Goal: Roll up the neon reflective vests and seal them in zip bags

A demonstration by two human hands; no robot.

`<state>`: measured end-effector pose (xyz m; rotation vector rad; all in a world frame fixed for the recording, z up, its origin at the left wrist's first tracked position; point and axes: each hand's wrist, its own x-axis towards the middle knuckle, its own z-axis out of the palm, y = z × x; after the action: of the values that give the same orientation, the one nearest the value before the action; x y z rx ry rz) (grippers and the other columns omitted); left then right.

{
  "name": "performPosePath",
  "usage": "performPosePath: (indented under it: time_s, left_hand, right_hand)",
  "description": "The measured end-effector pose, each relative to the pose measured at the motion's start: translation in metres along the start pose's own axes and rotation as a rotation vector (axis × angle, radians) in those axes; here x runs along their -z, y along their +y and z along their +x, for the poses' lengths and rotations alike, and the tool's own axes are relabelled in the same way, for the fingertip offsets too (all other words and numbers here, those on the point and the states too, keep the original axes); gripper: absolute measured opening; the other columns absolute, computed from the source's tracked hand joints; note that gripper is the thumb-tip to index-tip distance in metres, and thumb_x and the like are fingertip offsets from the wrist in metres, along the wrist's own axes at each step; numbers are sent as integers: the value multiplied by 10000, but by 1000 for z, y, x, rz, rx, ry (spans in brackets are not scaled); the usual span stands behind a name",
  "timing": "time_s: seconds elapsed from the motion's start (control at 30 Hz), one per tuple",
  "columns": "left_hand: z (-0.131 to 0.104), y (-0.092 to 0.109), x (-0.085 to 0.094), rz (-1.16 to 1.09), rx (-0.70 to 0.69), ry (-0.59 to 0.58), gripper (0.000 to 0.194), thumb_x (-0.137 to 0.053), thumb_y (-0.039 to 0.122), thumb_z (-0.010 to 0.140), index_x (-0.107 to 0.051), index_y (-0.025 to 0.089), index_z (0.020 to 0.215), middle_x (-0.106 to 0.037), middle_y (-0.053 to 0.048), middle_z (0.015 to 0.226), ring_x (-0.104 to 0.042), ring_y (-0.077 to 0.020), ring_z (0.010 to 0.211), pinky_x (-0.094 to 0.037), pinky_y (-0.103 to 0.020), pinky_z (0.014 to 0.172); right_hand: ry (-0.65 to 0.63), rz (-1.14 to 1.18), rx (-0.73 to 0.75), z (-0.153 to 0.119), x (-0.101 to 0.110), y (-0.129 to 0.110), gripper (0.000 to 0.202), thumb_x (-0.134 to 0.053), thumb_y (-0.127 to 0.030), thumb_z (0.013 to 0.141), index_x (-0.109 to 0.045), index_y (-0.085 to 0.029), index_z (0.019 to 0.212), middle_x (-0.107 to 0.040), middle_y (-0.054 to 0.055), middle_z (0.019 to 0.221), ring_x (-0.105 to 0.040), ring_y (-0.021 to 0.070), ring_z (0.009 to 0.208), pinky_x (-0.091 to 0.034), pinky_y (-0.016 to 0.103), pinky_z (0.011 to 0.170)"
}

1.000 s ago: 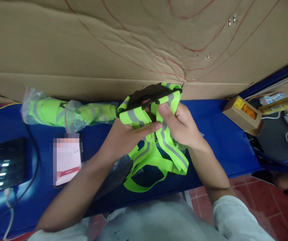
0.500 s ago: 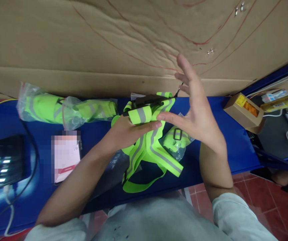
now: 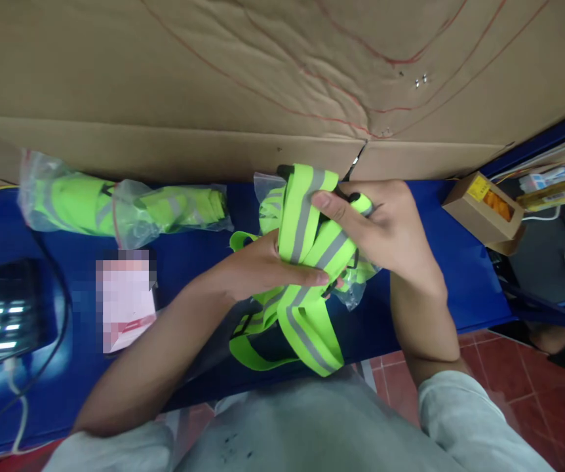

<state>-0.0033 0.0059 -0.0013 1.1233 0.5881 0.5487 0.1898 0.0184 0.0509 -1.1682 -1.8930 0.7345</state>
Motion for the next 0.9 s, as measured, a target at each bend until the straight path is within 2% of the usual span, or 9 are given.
performPosePath:
  time_s: [0.1, 0.2, 0.27, 0.37, 0.47, 0.6, 0.7, 0.77, 0.9]
  left_hand:
    - [-4, 2, 4, 186, -89, 63, 155, -816, 329, 840, -766, 209, 924, -783, -34, 868, -733, -208, 775, -583, -287, 688]
    - [-9, 7, 10, 308, -97, 53, 190, -784, 363, 860, -757, 209, 969, -792, -38, 897, -738, -231, 811, -587, -312, 724]
    - [-10, 9, 14, 378, -95, 74, 213, -781, 375, 858, -758, 201, 978, -792, -39, 911, -732, -233, 834, -582, -323, 764]
    - [-8, 10, 18, 422, -177, 138, 213, -775, 376, 856, -764, 204, 980, -784, -33, 944, -713, -231, 893, -572, -336, 834]
    - [-5, 7, 17, 327, -240, 203, 182, -811, 330, 809, -760, 213, 938, -770, -23, 922, -711, -233, 897, -578, -347, 837]
    - [-2, 3, 11, -79, -59, 260, 236, -899, 315, 716, -756, 216, 875, -763, -25, 849, -742, -251, 796, -613, -371, 752]
    - [1, -1, 6, -272, 19, 54, 288, -881, 340, 745, -780, 198, 975, -793, -76, 943, -767, -288, 842, -634, -415, 799]
    - [1, -1, 5, -161, 9, -65, 231, -817, 341, 835, -777, 178, 993, -783, -78, 873, -754, -249, 796, -623, -372, 785]
    - [-5, 5, 10, 217, -73, -79, 183, -663, 346, 973, -760, 192, 948, -707, -29, 725, -713, -196, 753, -588, -295, 743]
  right_hand:
    - [-76, 172, -140, 3, -2, 7, 458, -696, -591, 923, -635, -193, 705, -494, -42, 608, -479, 83, 569, -394, 214, 532]
    - [-146, 304, -181, 7, -10, 14, 355, -734, -561, 908, -687, -248, 1069, -641, -35, 802, -614, 108, 695, -499, 213, 616]
    - [-138, 228, -80, 8, -14, 15, 339, -722, -487, 944, -678, -260, 1192, -705, 11, 1013, -686, 142, 905, -565, 249, 806]
    - [-246, 20, 111, 5, -17, 11, 325, -637, -449, 1010, -710, -231, 1240, -693, 73, 1304, -651, 213, 1233, -504, 336, 1093]
    - [-304, -95, 166, 2, -20, 7, 512, -689, -548, 952, -672, -223, 1347, -657, 95, 1404, -619, 270, 1314, -488, 405, 1143]
    - [-170, -153, 190, 5, -20, 7, 468, -695, -492, 962, -683, -215, 1339, -687, 99, 1348, -637, 254, 1268, -501, 366, 1130]
    - [-6, -175, 140, 6, -15, 5, 411, -731, -446, 943, -689, -283, 1318, -690, 67, 1351, -623, 274, 1286, -500, 383, 1139]
    - [29, -141, 71, 5, -11, 2, 343, -714, -477, 951, -723, -279, 1230, -734, 55, 1222, -677, 271, 1165, -554, 385, 1042]
    - [-45, 141, -117, 1, -9, 2, 416, -598, -562, 997, -746, -192, 877, -683, 2, 781, -686, 157, 758, -553, 255, 674]
